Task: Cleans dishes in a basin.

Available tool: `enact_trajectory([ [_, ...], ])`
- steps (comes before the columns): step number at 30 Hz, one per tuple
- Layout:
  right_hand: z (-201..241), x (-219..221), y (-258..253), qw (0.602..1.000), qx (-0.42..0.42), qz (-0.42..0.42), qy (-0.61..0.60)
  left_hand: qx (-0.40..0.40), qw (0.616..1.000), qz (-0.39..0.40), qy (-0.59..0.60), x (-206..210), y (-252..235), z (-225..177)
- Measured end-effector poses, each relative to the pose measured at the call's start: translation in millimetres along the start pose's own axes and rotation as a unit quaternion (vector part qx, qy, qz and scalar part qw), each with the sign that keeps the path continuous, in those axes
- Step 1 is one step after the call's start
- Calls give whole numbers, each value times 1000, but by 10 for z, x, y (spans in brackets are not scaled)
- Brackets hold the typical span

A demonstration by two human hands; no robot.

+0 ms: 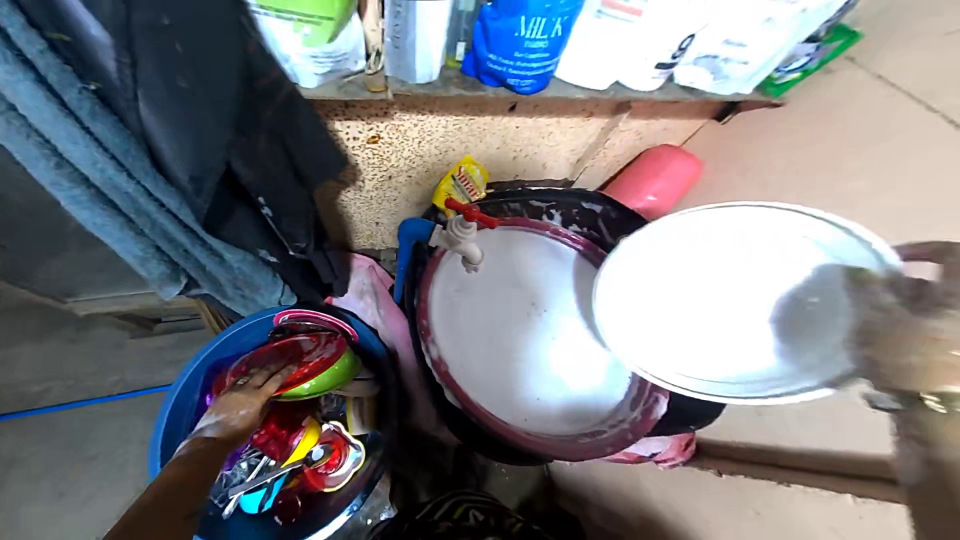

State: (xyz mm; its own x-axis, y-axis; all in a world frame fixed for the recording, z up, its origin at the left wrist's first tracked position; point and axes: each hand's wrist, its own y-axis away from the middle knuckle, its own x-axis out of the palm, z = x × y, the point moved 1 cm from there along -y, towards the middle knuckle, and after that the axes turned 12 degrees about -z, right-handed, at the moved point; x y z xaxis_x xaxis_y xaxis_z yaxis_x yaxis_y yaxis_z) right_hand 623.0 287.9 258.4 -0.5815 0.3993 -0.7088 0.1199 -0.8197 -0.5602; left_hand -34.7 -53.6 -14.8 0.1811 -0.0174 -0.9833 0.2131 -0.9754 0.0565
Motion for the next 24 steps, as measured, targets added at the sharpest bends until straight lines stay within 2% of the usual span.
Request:
enact_trajectory([
  [1, 328, 190, -79, 994, 88, 0, 62, -6, 1000, 16, 0, -19, -4, -16],
  [2, 556, 373, -134, 989, 117, 8, 93, -12, 999, 29, -3, -56, -17, -53],
  [3, 714, 538, -170, 986, 117, 18, 114, -10, 1000, 21, 0, -113, -40, -116],
  [5, 841, 812, -195, 987, 90, 47, 128, 12, 998, -62, 26, -301, -117, -335],
  [7, 874, 1035, -201, 987, 72, 71, 123, 38, 982, -177, 56, -598, -247, -752],
  [9, 904, 1218, -185, 988, 59, 92, 112, 67, 953, -276, 102, -917, -407, -1336],
  [11, 939, 1367, -152, 986, 45, 119, 104, 105, 932, -314, 151, -1187, -602, -1962],
  [12, 951, 1434, -127, 985, 42, 133, 97, 113, 932, -298, 171, -1287, -709, -2263],
  [14, 917, 1588, -77, 986, 38, 144, 70, 90, 952, -199, 214, -1388, -980, -2781],
  [16, 847, 1745, -19, 987, 46, 147, 39, 17, 962, -77, 263, -1338, -1311, -3141],
  [19, 776, 1925, 47, 975, 94, 198, 45, -136, 943, 32, 302, -1095, -1734, -3407],
  [21, 719, 2034, 88, 959, 124, 247, 58, -218, 928, 57, 296, -977, -1907, -3477],
  [24, 634, 2165, 166, 944, 161, 285, 44, -262, 926, 8, 273, -800, -2025, -3473],
])
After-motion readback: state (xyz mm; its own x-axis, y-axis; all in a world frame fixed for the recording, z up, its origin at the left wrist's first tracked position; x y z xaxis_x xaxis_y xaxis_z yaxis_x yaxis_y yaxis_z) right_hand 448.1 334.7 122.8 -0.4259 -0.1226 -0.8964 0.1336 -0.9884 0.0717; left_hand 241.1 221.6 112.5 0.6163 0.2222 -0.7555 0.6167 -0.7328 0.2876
